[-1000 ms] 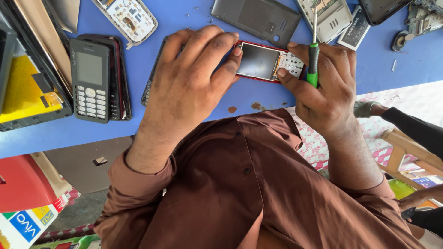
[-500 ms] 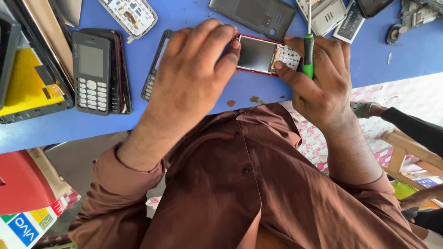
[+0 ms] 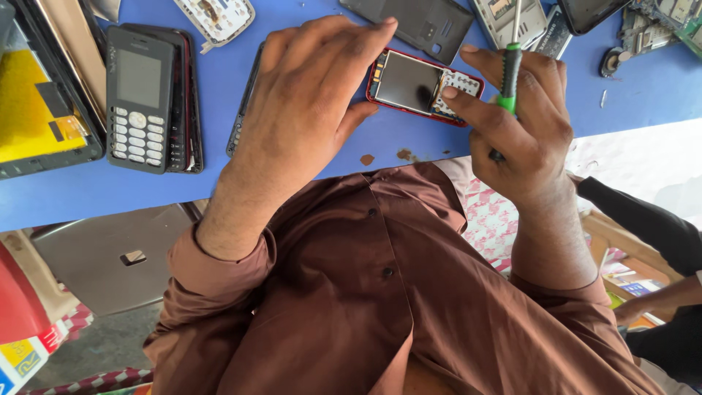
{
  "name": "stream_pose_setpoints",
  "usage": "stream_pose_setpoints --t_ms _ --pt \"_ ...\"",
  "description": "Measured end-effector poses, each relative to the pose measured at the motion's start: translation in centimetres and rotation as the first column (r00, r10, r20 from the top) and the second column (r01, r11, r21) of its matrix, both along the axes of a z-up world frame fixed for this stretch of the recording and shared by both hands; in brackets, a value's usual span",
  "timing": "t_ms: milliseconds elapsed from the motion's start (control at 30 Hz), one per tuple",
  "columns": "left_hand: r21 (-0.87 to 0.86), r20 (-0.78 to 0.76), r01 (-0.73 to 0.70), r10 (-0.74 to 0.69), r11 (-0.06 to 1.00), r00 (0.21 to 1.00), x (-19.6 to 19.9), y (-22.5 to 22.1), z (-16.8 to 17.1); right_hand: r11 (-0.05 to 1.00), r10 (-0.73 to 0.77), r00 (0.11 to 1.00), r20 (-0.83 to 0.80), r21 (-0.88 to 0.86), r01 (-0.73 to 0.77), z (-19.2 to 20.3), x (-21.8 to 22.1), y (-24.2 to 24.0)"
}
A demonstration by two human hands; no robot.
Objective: The person uses a screwdriver to manipulate internal components of a disassembled red mobile phone on a blue workbench. They repeatedly pry and adjust parts near the battery and motherboard, then place the keypad assembly back onto the phone body.
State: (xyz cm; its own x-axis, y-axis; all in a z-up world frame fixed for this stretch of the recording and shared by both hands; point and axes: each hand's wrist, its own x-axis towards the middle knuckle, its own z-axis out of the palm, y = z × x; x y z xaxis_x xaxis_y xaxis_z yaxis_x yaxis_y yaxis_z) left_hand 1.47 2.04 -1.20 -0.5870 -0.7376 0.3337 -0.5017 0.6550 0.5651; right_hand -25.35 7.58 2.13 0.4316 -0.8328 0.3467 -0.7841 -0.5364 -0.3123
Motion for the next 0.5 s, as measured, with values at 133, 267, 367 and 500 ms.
stream_pose_setpoints --t_ms 133,267,367,500 --pt "0.03 -0.078 0.02 -0.018 0.999 0.997 0.2 -0.5 0.1 0.992 0.088 0.991 -0.099 -0.087 -0.097 0.3 1.3 -1.7" --pt "0.062 -0.13 -0.005 0.013 0.998 0.991 0.0 -0.6 0.0 0.98 0.127 0.97 -0.206 -0.125 -0.155 0.7 2.6 -3.1" --pt "0.072 -0.145 -0.021 0.032 0.997 0.989 -0.1 -0.7 0.0 0.978 0.144 0.952 -0.269 -0.11 -0.179 1.1 3.4 -3.6" --pt "0.046 -0.148 -0.052 0.058 0.998 0.987 -0.1 -0.5 -0.3 0.979 0.158 0.943 -0.292 -0.079 -0.189 1.1 4.1 -3.9"
